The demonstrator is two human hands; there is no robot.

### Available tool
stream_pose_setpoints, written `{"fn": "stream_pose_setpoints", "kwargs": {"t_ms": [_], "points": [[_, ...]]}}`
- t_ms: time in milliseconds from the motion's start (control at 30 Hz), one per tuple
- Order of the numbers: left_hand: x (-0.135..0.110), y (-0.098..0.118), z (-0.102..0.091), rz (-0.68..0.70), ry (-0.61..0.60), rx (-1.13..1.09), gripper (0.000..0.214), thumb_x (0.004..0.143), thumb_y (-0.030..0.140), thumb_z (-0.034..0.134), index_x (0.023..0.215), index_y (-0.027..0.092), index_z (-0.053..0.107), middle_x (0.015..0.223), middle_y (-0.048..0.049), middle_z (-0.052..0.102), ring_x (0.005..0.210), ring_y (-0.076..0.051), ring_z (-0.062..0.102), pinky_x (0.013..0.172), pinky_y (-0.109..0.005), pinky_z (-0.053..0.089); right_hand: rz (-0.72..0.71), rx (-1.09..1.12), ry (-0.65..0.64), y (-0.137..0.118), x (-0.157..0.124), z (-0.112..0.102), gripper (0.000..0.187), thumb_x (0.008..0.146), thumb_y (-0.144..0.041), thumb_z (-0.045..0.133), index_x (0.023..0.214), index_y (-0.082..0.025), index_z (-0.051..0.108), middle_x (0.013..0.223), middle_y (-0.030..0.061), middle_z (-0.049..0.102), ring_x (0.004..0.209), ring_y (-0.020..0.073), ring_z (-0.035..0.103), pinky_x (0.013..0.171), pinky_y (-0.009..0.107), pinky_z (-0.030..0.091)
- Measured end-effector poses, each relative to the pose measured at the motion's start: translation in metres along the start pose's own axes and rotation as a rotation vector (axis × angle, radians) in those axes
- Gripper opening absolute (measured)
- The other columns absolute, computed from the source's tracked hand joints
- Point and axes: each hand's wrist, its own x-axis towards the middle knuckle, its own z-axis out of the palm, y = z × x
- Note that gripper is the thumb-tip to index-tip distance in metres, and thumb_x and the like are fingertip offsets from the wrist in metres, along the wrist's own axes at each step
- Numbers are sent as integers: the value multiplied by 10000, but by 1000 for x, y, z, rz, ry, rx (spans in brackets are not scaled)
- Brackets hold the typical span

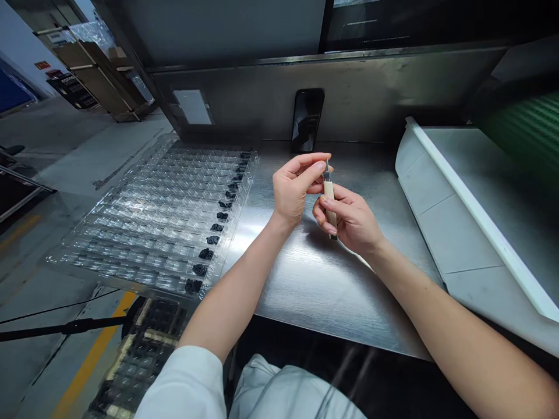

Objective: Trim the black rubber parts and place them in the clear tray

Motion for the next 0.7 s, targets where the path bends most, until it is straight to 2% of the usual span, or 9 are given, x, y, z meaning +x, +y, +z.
{"fn": "stream_pose_setpoints", "kwargs": {"t_ms": [133,233,333,433,500,567,633,700], "points": [[3,-1,-2,-6,87,3,184,907,371,740,962,197,765,872,-40,737,773,-131,675,694,-240,534,-22,-42,23,5,0,0,400,893,-475,757,1131,-174,643,672,-13,602,433,94,391,408,228,253],[8,1,-6,-13,235,-11,234,906,422,745,901,190,709,783,-13,675,697,-109,630,645,-223,492,-104,-253,98,15,0,-3,325,956,-449,651,1143,-184,674,657,-22,582,458,107,397,457,237,292],[12,6,-11,-15,366,-30,347,902,484,747,775,196,601,658,31,554,566,-80,529,565,-208,432,-171,-816,213,23,2,-10,211,979,-292,555,1086,-213,718,753,8,641,635,158,545,617,256,367],[13,9,-11,18,415,8,405,899,504,737,722,199,538,626,44,504,532,-72,481,534,-199,404,-75,-1389,211,24,3,-17,241,996,-221,515,1127,-242,716,975,35,698,861,209,623,688,280,343],[12,10,-8,47,382,72,340,904,456,720,743,196,571,636,37,529,554,-79,498,540,-198,411,7,-1562,206,22,4,-20,261,1045,-275,489,1208,-260,692,1085,41,692,920,219,639,685,288,337],[11,10,-1,63,308,167,223,895,376,705,800,190,628,676,21,586,607,-97,548,559,-204,429,46,-1635,209,20,4,-21,279,1074,-335,468,1252,-263,672,1142,50,680,948,224,653,692,292,355],[14,11,11,70,182,318,112,873,297,693,872,185,688,764,-3,662,709,-124,617,617,-216,468,57,-1677,181,19,5,-21,293,1083,-366,457,1253,-251,666,1156,65,676,951,236,667,706,300,382],[20,12,28,81,7,530,97,857,235,681,926,193,736,869,-17,725,831,-151,668,729,-241,508,57,-1700,154,19,8,-20,313,1089,-371,437,1241,-228,670,1159,88,679,929,252,676,721,317,408]]}}
